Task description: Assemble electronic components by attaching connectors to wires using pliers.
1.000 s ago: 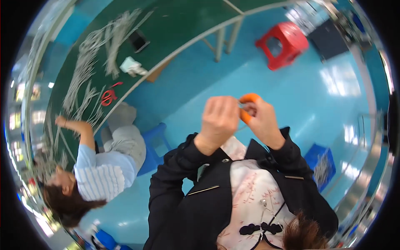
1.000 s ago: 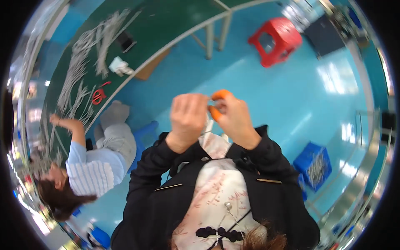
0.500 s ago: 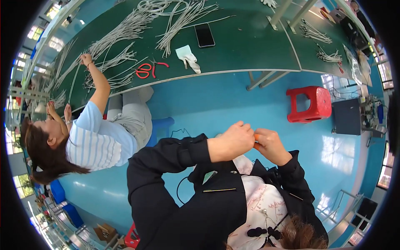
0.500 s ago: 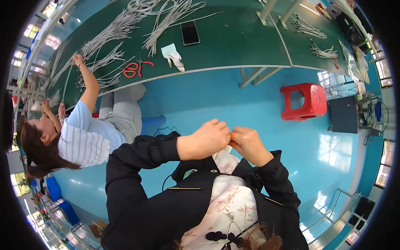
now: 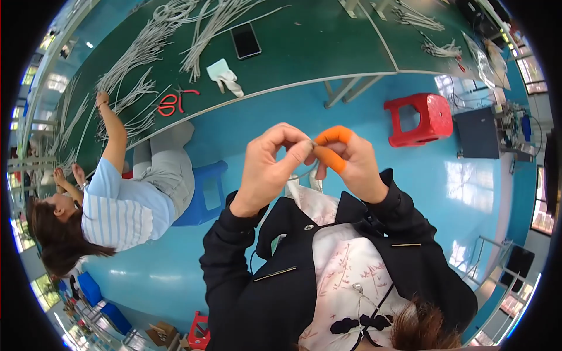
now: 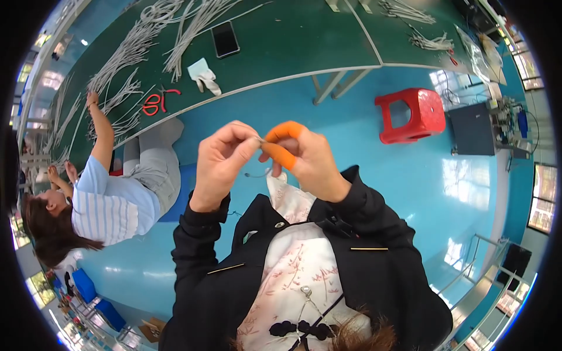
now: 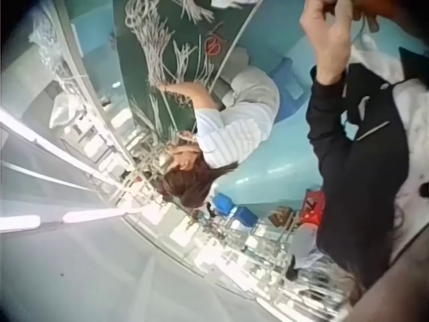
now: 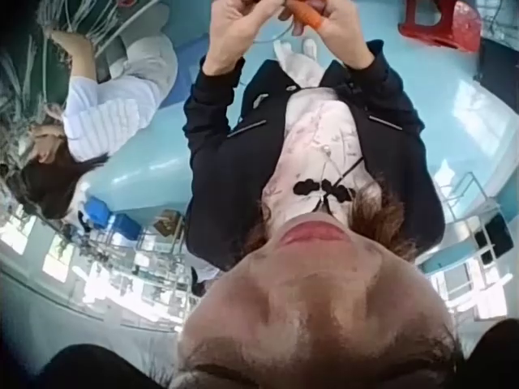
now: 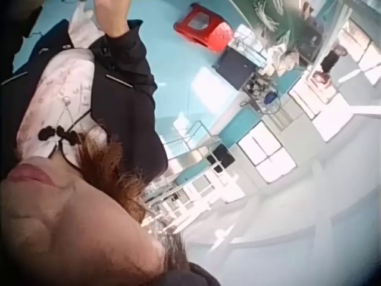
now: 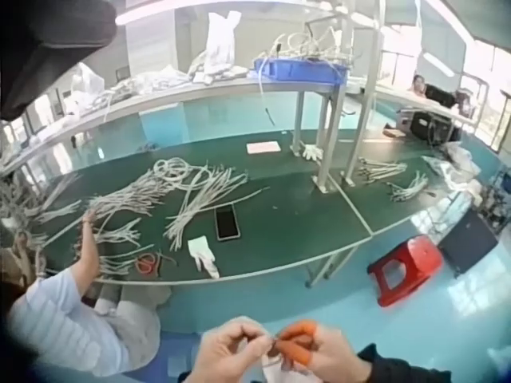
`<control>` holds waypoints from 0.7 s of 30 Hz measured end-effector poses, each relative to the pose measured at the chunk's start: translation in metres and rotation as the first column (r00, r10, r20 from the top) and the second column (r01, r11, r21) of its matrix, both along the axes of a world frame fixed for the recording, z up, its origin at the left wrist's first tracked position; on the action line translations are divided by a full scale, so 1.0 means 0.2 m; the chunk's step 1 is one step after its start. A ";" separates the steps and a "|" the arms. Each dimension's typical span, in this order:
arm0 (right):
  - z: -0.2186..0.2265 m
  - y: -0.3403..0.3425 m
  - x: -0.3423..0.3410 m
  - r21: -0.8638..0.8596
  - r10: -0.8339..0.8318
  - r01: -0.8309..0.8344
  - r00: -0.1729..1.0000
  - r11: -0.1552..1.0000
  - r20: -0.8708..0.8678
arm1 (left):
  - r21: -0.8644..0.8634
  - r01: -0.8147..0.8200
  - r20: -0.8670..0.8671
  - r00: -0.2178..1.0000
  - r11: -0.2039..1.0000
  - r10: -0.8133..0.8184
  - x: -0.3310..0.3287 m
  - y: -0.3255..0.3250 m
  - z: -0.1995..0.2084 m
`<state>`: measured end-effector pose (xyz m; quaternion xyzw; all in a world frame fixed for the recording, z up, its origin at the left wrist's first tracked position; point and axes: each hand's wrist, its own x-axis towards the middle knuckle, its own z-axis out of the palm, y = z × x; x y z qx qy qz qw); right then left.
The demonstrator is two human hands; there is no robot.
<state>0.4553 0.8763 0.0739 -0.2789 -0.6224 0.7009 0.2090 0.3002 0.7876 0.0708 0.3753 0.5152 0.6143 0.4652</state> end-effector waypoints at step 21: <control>-0.07 0.15 0.04 0.748 -0.119 0.023 0.990 0.663 0.075 | 0.586 -0.164 -0.810 -0.113 0.793 0.576 0.22 0.17 -0.08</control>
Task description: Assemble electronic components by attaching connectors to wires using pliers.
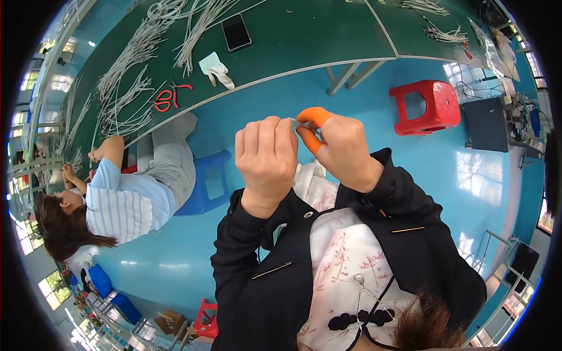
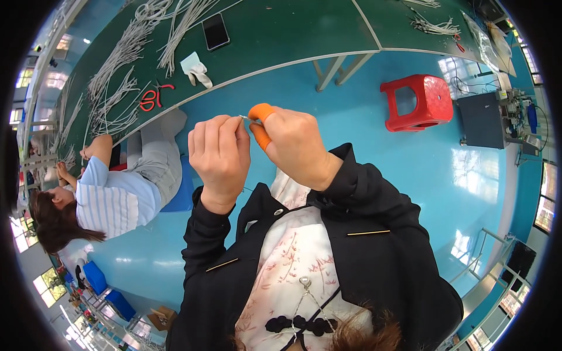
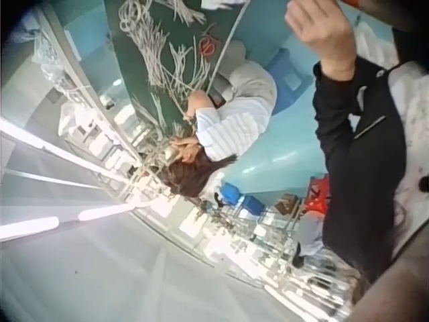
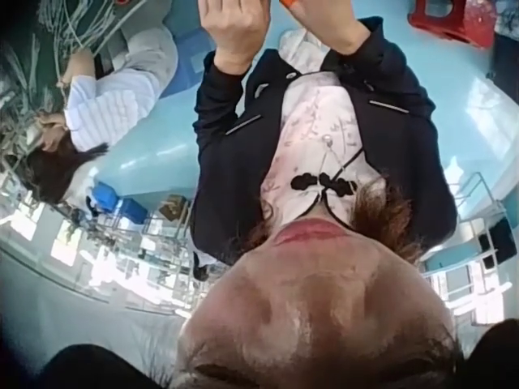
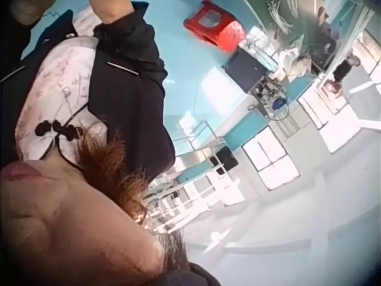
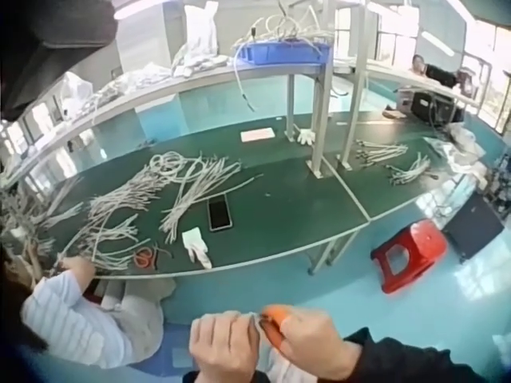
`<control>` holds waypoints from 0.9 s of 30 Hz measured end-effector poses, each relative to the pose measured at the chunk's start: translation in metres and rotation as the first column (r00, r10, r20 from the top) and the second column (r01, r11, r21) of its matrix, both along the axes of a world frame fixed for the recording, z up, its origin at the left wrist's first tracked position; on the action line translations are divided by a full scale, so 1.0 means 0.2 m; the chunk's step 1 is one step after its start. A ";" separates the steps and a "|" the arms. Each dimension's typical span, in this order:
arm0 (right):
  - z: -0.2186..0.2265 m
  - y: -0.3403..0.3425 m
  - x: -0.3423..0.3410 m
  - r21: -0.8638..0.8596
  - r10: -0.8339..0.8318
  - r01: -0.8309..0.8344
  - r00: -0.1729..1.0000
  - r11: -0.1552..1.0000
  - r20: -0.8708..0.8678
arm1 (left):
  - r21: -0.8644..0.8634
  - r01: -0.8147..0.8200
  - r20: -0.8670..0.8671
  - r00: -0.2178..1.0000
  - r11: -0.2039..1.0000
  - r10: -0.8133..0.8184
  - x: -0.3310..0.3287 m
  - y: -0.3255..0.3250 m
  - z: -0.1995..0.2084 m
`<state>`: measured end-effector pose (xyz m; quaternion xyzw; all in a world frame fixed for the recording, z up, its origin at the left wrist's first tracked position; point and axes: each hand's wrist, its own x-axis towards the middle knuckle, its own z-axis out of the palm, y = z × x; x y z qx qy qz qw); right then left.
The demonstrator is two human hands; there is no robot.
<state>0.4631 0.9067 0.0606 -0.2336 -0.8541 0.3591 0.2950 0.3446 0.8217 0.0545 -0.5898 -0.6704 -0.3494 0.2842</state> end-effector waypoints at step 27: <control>0.07 0.02 0.10 -0.733 0.261 -0.328 0.942 0.596 -0.209 | 0.245 0.434 0.965 -0.027 0.867 -0.259 -0.02 -0.09 0.04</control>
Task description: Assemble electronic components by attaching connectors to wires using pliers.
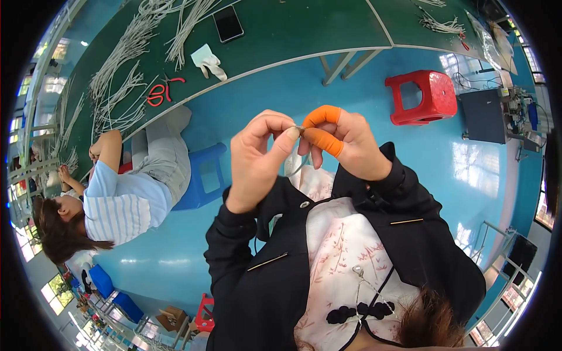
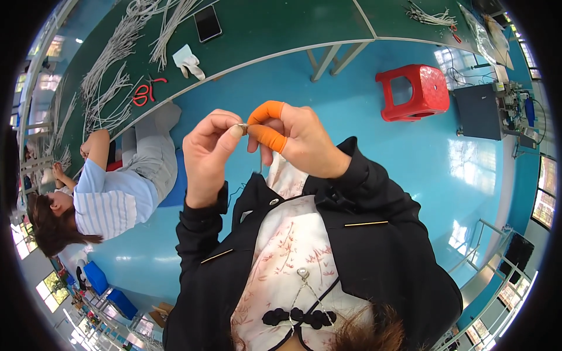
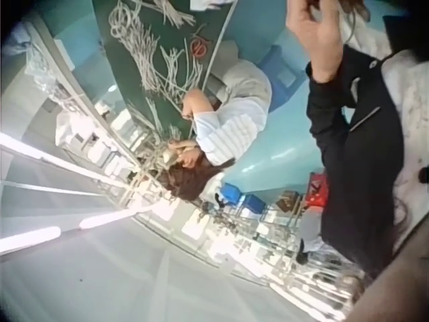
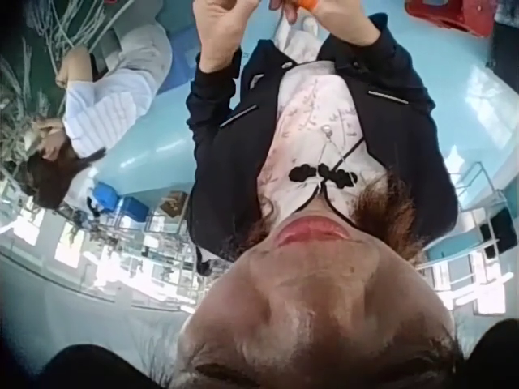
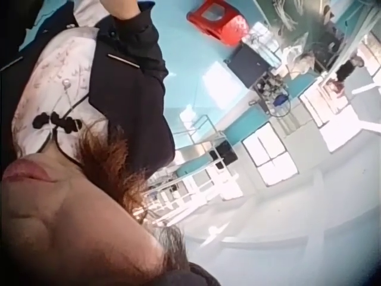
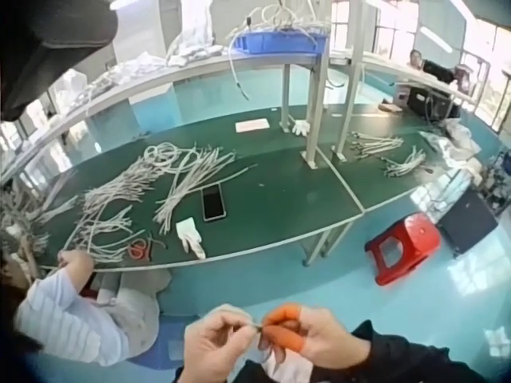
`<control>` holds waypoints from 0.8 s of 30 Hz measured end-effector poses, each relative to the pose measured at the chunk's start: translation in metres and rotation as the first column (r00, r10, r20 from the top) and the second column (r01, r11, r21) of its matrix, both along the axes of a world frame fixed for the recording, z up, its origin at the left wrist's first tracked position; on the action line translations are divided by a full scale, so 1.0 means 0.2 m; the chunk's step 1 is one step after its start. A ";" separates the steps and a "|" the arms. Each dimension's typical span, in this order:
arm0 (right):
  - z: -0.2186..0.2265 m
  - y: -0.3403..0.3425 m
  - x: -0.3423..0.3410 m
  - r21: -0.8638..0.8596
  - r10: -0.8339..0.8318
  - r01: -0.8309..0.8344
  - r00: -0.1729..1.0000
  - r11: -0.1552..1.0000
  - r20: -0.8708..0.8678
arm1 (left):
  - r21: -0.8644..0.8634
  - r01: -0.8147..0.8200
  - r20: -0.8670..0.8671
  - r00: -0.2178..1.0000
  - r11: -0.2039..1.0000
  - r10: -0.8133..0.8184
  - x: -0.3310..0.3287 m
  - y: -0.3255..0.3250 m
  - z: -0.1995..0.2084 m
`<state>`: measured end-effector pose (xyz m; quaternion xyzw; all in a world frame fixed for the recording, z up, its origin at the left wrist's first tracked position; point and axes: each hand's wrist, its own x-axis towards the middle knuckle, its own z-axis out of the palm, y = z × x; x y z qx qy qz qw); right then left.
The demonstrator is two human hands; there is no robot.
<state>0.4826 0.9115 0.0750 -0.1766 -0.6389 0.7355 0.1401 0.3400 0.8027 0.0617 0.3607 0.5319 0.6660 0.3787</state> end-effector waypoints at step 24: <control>-0.03 -0.11 0.01 0.410 -0.245 0.260 0.965 0.874 -0.091 | -0.022 -0.070 -0.125 0.990 0.997 0.067 0.05 -0.04 0.03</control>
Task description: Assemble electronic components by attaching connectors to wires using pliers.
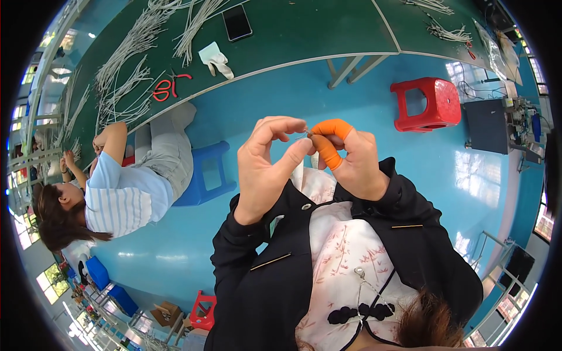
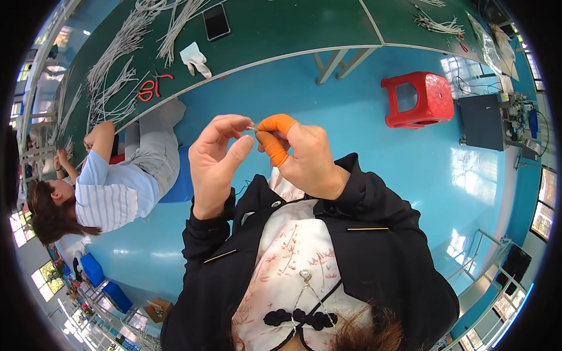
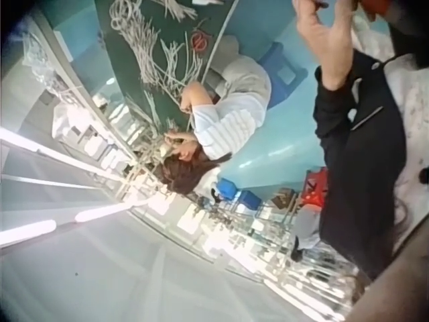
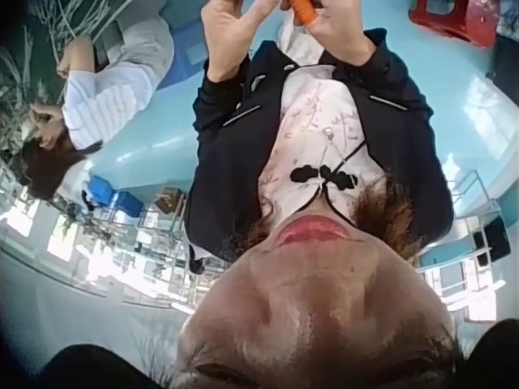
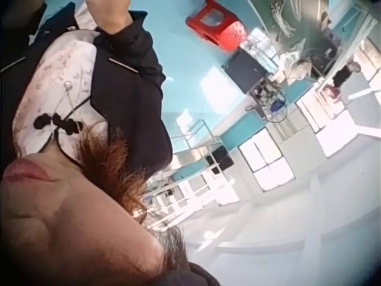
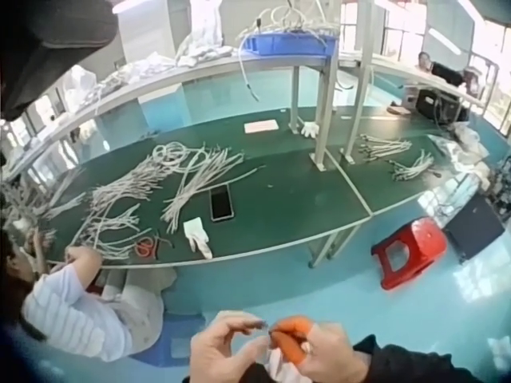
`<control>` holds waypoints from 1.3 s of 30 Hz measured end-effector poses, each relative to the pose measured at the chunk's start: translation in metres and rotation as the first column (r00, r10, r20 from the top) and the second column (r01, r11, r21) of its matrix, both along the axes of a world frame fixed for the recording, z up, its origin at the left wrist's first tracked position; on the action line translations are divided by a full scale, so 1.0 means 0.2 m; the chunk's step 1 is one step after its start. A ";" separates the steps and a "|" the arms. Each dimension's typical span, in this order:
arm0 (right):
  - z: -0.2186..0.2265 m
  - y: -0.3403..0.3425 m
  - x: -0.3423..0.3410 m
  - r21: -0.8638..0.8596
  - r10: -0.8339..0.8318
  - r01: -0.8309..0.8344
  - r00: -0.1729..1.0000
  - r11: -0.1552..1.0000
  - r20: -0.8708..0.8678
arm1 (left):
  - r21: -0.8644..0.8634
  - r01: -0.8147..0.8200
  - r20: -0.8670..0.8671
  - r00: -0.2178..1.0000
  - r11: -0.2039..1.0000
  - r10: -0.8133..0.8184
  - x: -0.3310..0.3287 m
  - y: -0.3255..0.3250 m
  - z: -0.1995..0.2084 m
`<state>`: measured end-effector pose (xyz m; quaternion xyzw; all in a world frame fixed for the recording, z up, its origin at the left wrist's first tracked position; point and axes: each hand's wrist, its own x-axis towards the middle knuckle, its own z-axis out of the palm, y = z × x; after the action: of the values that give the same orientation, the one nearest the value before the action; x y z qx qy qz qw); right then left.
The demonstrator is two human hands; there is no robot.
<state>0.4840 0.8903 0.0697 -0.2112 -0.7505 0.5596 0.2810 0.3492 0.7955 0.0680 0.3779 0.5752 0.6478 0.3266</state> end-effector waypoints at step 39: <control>-0.18 0.09 0.03 0.135 0.508 -0.552 0.821 0.823 0.261 | -0.409 0.581 -0.001 0.771 0.704 -0.637 -0.21 -0.06 -0.14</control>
<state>0.4900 0.9090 0.0334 -0.0218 -0.8586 0.5096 0.0512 0.3064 0.7832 0.0393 0.5200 0.5551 0.3480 0.5481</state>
